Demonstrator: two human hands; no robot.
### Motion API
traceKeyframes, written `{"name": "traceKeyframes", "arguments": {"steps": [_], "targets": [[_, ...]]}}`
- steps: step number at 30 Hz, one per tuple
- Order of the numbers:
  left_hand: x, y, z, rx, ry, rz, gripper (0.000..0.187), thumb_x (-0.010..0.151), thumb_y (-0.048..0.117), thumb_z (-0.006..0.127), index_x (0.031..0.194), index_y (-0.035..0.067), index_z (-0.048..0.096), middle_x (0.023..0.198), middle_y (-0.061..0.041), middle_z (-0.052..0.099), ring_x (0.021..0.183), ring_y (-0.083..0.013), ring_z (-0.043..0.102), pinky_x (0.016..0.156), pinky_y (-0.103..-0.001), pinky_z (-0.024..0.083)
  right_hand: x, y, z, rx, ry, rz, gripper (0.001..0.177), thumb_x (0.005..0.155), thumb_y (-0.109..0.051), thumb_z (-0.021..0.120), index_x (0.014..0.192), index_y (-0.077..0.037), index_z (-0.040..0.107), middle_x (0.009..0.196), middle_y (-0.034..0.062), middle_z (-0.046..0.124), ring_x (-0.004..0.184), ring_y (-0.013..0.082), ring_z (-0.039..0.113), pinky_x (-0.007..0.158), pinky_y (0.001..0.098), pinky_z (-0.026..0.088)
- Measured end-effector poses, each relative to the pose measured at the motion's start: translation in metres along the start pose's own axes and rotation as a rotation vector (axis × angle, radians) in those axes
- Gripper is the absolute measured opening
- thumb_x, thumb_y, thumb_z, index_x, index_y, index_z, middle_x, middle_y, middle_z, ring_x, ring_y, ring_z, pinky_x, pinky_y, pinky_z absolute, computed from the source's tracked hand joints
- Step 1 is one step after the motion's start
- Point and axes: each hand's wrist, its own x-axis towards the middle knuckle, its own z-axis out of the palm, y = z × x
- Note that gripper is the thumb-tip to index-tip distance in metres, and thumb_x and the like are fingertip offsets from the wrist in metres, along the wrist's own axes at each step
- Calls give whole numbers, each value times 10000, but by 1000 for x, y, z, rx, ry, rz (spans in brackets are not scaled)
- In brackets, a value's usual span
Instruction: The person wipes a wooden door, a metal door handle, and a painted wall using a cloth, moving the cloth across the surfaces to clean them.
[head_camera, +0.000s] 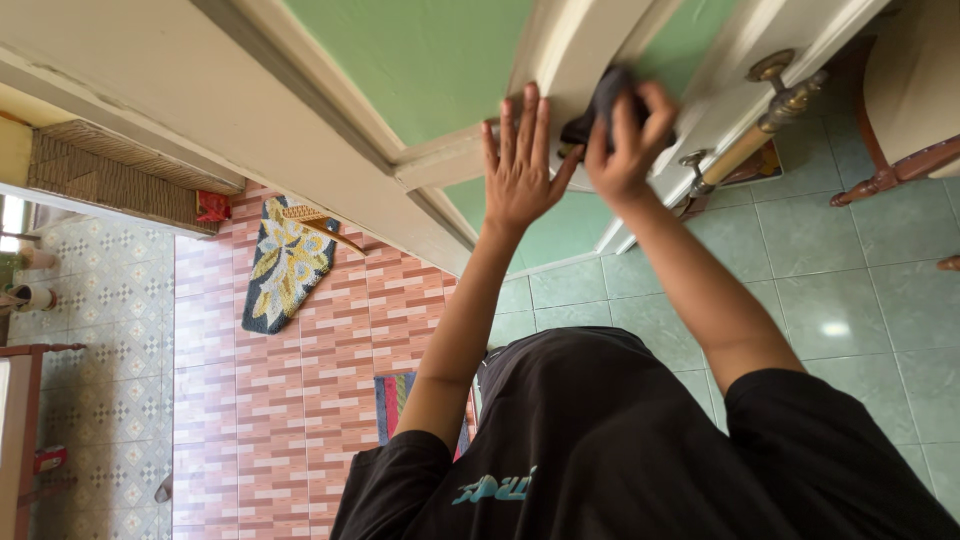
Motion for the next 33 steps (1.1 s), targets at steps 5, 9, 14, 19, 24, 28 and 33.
{"name": "traceKeyframes", "arguments": {"steps": [5, 9, 14, 19, 24, 28, 33], "targets": [[-17, -14, 27, 230, 106, 74, 769, 1096, 556, 601, 1636, 80, 329, 1694, -140, 277, 1608, -284, 183, 1312, -494, 6, -44, 16, -12, 5, -103, -123, 328, 864, -23, 724, 1191, 3, 699, 1242, 198, 542, 1084, 390, 573, 909, 492, 500], [-23, -14, 28, 213, 89, 54, 752, 1092, 546, 603, 1630, 91, 342, 1686, -144, 289, 1603, -280, 187, 1314, -496, 8, -49, 25, -21, 0, -139, -155, 296, 851, 2, 743, 1145, -27, 727, 1207, 169, 549, 1036, 361, 601, 864, 462, 514], [-25, -13, 25, 206, 57, 50, 770, 1110, 563, 587, 1642, 80, 309, 1700, -158, 258, 1608, -291, 160, 1309, -506, -2, -16, 20, -27, 18, -85, -129, 279, 882, -5, 744, 1160, -9, 733, 1187, 164, 546, 1035, 351, 601, 842, 449, 516], [-29, -14, 28, 229, -7, 23, 758, 1097, 565, 580, 1640, 104, 321, 1690, -158, 273, 1592, -299, 181, 1294, -510, 13, 55, 13, -30, 77, 142, -53, 308, 981, -43, 706, 1270, 50, 657, 1230, 208, 515, 1106, 363, 578, 934, 460, 509], [-31, -16, 37, 309, 45, 38, 768, 1101, 566, 618, 1653, 130, 309, 1697, -137, 274, 1596, -291, 211, 1313, -506, 41, 90, -12, -10, 403, 464, 242, 444, 1025, -10, 702, 1380, 2, 434, 1303, 169, 530, 1197, 337, 561, 1064, 405, 446], [-32, -17, 38, 287, 56, 38, 820, 1075, 592, 659, 1655, 138, 301, 1696, -135, 274, 1592, -294, 219, 1313, -508, 48, 57, -12, -2, 157, 307, 16, 402, 935, -8, 713, 1305, 12, 558, 1328, 194, 548, 1205, 381, 559, 1054, 475, 425], [-34, -20, 38, 264, -47, 33, 906, 1000, 625, 690, 1652, 135, 294, 1690, -164, 266, 1591, -319, 197, 1293, -550, 35, -27, 10, 13, 71, 97, -93, 340, 878, 10, 726, 1211, 6, 657, 1304, 188, 572, 1158, 413, 548, 1001, 524, 456]]}}
